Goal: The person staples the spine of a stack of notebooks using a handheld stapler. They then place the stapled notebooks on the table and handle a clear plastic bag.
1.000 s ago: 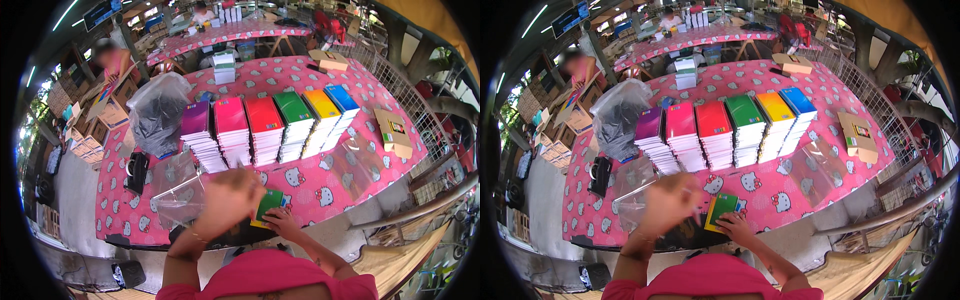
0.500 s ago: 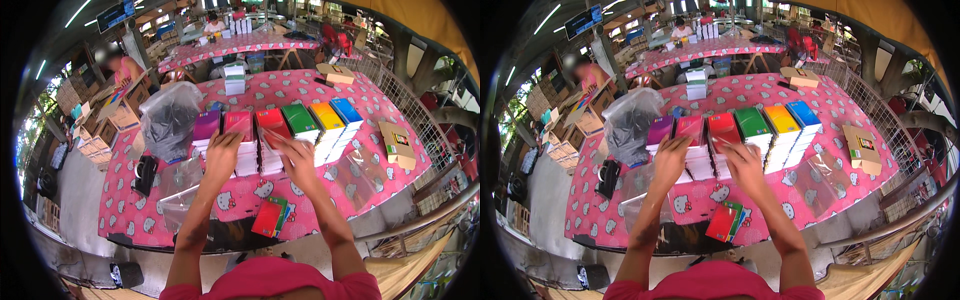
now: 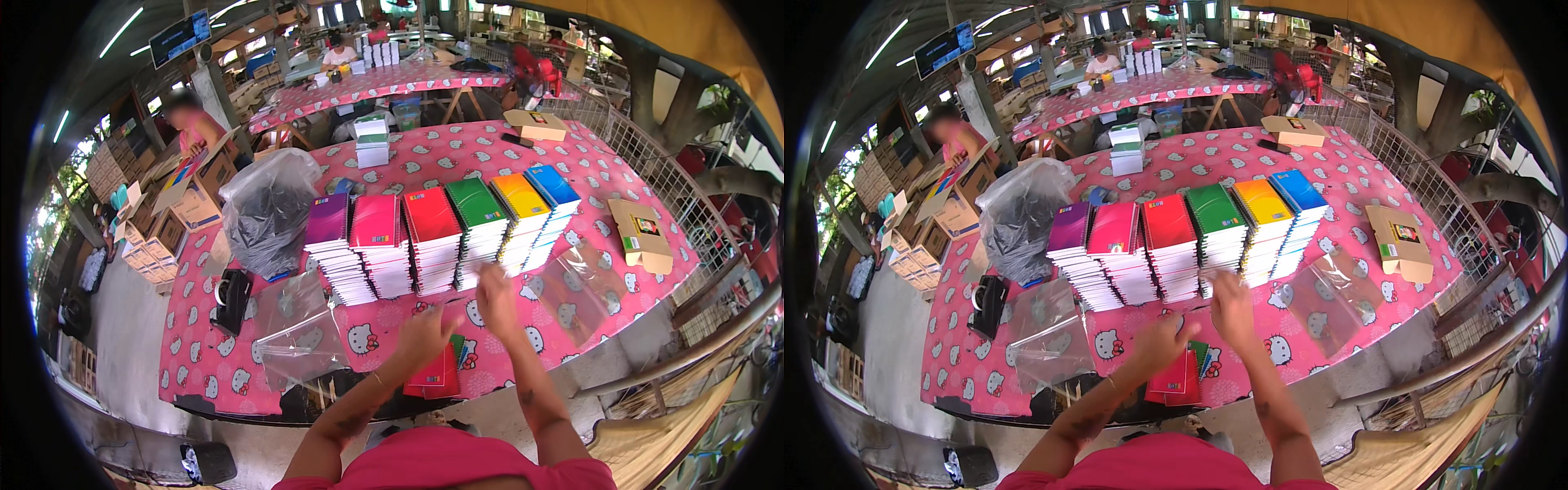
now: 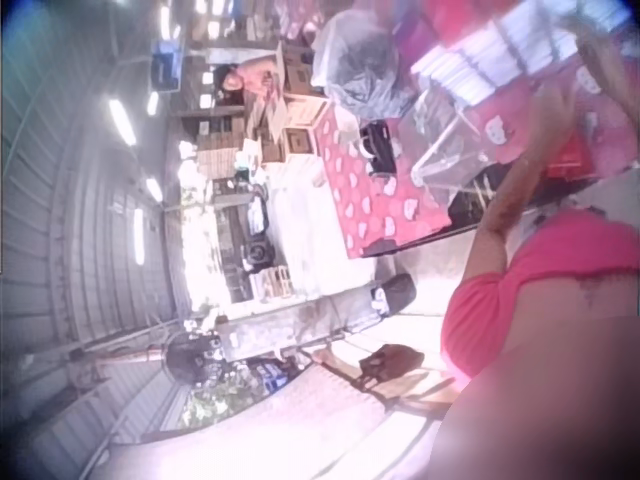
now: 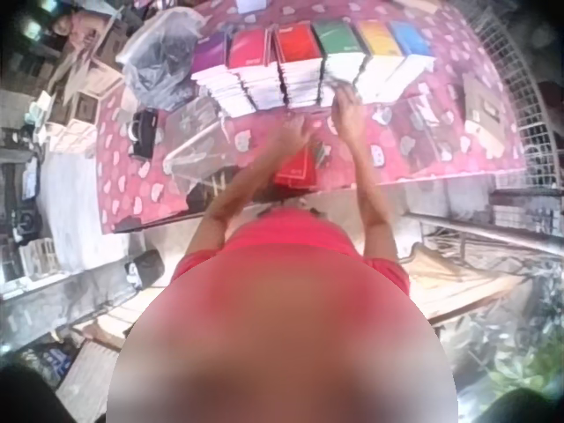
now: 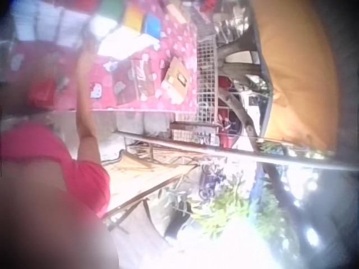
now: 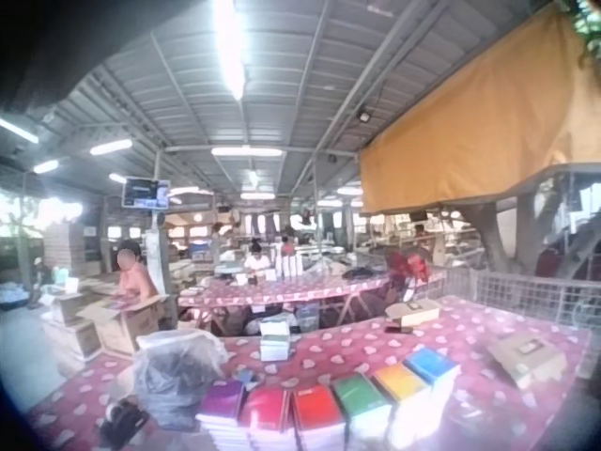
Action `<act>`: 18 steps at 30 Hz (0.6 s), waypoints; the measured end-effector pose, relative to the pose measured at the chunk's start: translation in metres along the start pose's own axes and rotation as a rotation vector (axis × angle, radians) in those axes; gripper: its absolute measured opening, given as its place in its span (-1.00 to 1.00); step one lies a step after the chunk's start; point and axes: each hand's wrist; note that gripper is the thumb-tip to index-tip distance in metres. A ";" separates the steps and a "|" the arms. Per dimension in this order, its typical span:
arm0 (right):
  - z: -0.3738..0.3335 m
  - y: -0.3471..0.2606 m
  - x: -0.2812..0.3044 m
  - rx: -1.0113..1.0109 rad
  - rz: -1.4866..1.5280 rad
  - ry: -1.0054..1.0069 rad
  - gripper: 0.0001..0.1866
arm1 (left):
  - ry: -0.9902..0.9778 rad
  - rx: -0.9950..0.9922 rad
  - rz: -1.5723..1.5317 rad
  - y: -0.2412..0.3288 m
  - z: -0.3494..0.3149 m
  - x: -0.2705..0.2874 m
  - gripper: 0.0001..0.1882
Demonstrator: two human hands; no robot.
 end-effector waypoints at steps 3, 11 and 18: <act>0.080 -0.014 0.042 0.184 -0.347 0.200 -0.60 | 0.681 -0.391 0.227 0.038 0.062 0.060 -0.65; -0.021 -0.002 0.057 -0.215 0.516 0.484 -0.81 | 0.842 -0.500 0.120 0.024 0.035 0.133 -0.72; -0.138 0.035 -0.076 -0.143 0.850 -0.378 -0.69 | 0.197 -0.205 0.344 0.028 -0.015 0.112 -0.80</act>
Point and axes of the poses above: each hand's wrist, its own z-axis towards the middle knuckle, its own x-axis out of the back of the hand, y = z × x, and after that the axes turned 4 degrees about -y, right-handed
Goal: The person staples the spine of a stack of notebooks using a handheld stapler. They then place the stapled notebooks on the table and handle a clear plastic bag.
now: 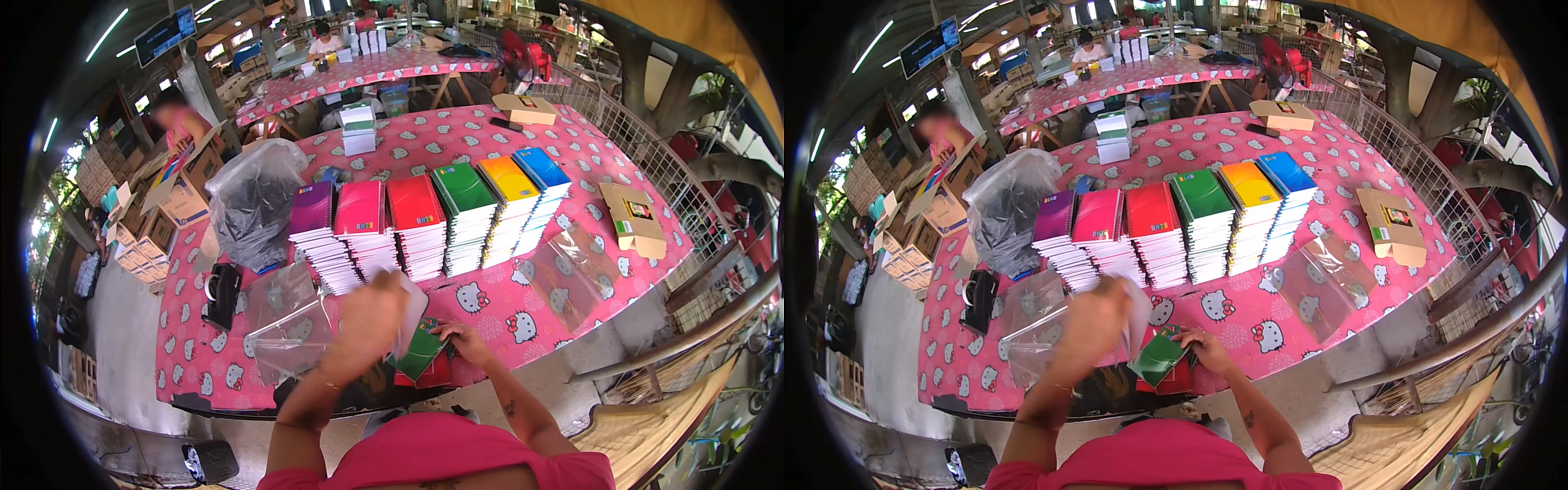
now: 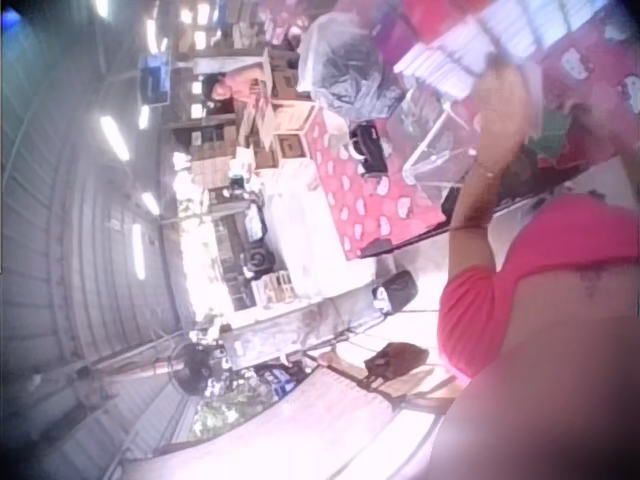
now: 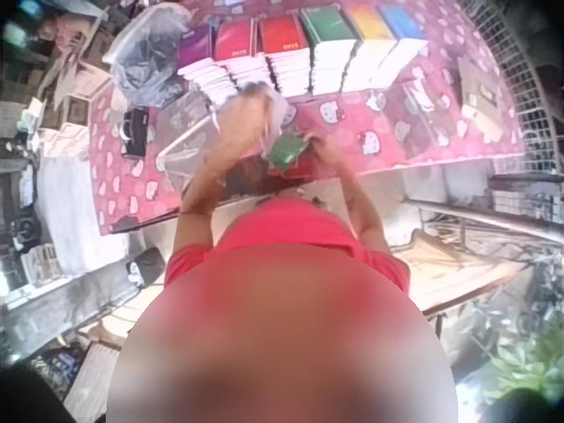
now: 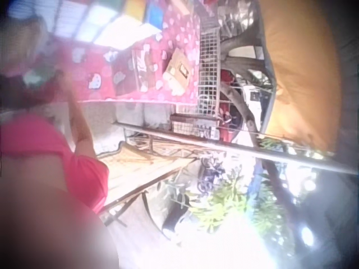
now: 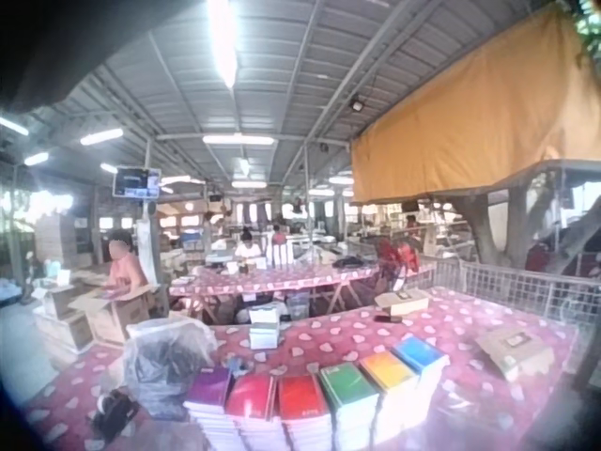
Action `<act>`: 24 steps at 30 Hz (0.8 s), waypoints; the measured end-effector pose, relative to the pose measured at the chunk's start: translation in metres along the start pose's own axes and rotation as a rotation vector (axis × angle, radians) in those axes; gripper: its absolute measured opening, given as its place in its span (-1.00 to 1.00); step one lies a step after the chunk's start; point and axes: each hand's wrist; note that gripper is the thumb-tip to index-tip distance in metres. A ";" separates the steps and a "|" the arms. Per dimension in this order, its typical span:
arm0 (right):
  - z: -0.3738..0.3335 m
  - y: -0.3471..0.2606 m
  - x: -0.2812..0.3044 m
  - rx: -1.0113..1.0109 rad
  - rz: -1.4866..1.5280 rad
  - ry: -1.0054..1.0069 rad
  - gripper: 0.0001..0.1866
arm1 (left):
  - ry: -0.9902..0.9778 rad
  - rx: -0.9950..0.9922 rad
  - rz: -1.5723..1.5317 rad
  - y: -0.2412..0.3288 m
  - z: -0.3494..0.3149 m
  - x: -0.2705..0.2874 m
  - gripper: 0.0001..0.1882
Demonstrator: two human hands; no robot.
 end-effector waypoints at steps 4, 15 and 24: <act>0.022 -0.013 0.019 -0.171 0.133 0.138 -0.65 | -0.196 0.116 -0.303 0.004 -0.038 -0.158 -0.72; 0.200 -0.177 -0.021 0.580 -0.846 0.278 -0.54 | 0.250 0.159 0.179 -0.125 0.023 0.005 -0.30; 0.211 -0.210 -0.012 0.701 -0.746 0.369 -0.72 | 0.621 0.221 0.026 -0.137 0.001 0.040 -0.66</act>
Point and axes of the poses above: each hand's wrist, its own z-axis towards the middle knuckle, its own x-axis out of the back of the hand, y = z × x, and after that the axes turned 4 degrees about -y, right-handed
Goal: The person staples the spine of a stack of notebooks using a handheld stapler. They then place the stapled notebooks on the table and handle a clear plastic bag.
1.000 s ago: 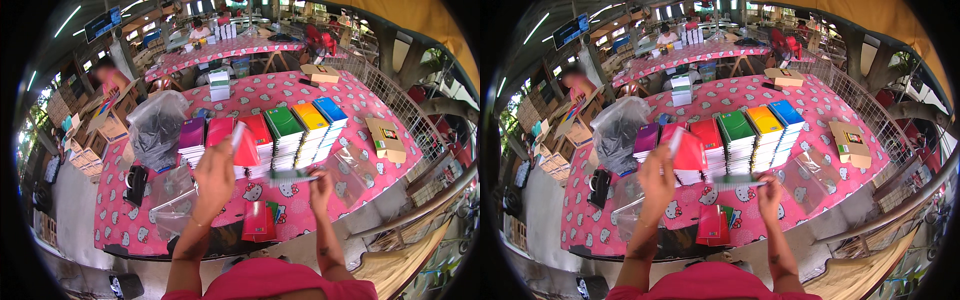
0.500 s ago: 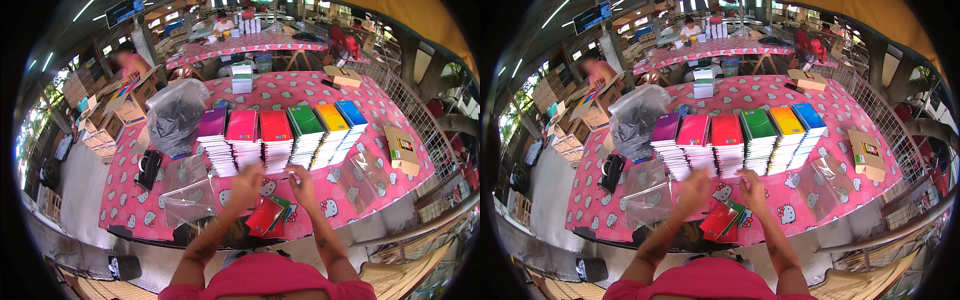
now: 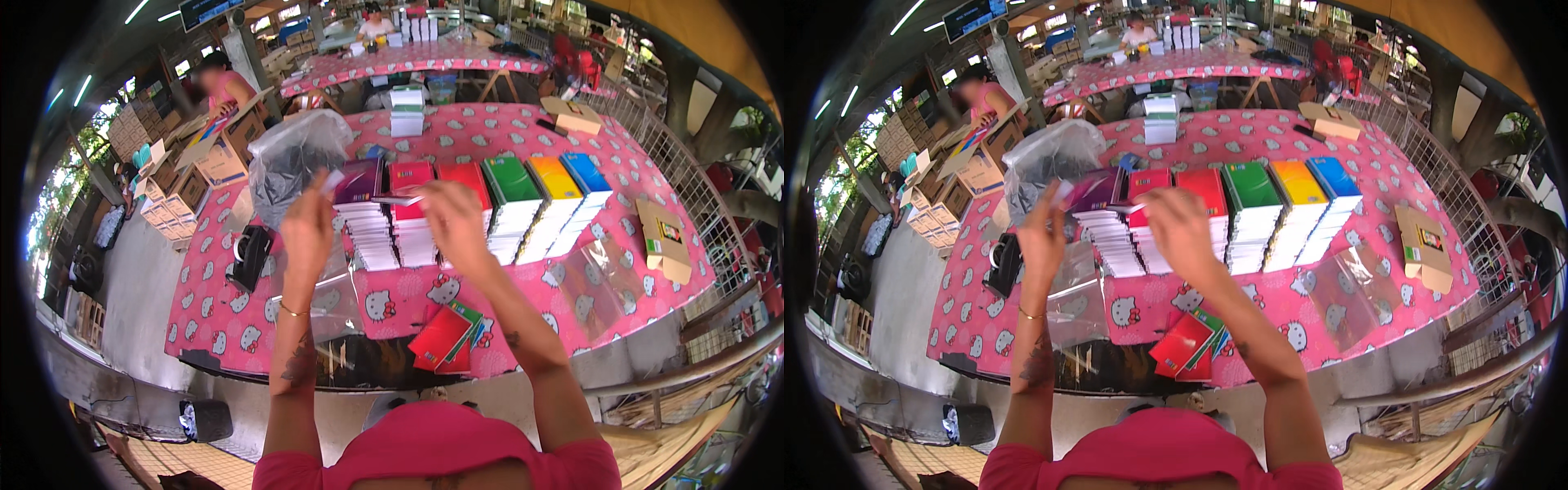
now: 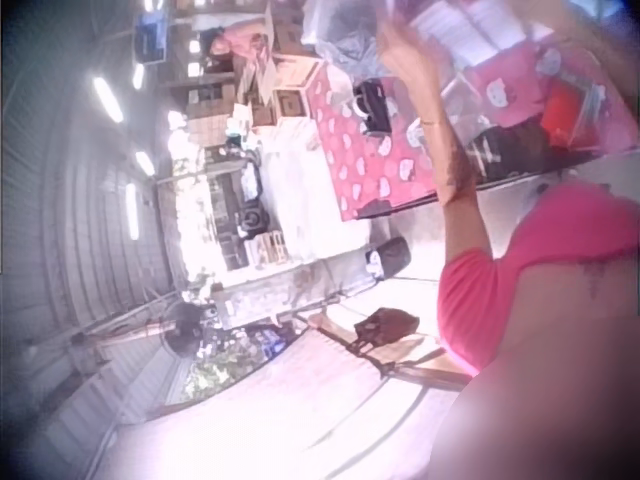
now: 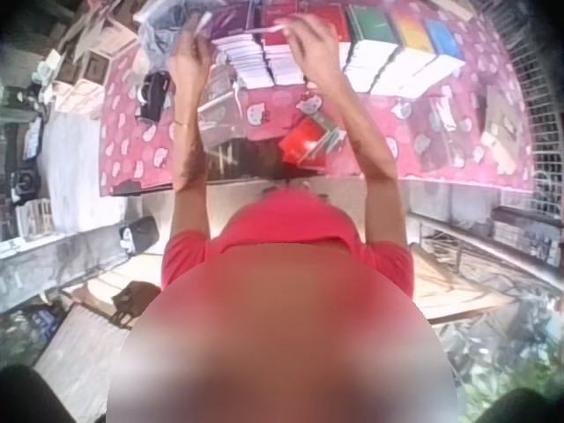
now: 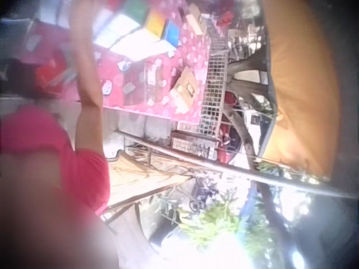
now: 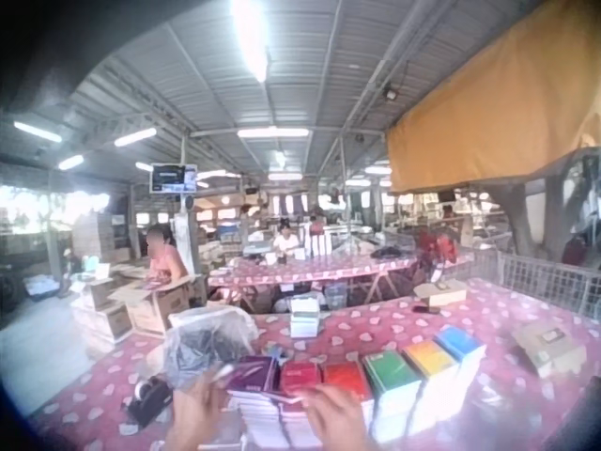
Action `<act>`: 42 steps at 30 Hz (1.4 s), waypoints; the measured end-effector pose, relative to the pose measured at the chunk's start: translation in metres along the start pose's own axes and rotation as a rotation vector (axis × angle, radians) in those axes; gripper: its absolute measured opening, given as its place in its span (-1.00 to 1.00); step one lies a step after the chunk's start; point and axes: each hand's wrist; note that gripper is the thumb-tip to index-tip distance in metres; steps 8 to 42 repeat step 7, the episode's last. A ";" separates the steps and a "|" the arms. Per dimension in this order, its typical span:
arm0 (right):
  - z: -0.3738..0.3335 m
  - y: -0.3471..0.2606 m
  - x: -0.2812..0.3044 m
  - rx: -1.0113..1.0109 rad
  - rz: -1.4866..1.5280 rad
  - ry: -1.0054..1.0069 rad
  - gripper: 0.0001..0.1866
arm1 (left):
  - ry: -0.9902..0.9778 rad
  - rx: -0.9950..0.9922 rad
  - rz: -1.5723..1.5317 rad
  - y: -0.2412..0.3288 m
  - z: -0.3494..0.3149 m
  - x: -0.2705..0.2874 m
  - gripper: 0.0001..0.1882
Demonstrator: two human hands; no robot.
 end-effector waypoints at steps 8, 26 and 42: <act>-0.197 0.029 0.024 -0.630 0.935 -0.349 -0.70 | -0.321 0.026 -0.272 0.062 -0.021 0.073 -0.77; -0.197 0.029 0.024 -0.630 0.935 -0.349 -0.70 | -0.321 0.026 -0.272 0.062 -0.021 0.073 -0.77; -0.197 0.029 0.024 -0.630 0.935 -0.349 -0.70 | -0.321 0.026 -0.272 0.062 -0.021 0.073 -0.77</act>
Point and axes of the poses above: each hand's wrist, its own z-axis towards the middle knuckle, its own x-axis out of the back of the hand, y = z × x, and after that the axes turned 4 degrees about -y, right-handed
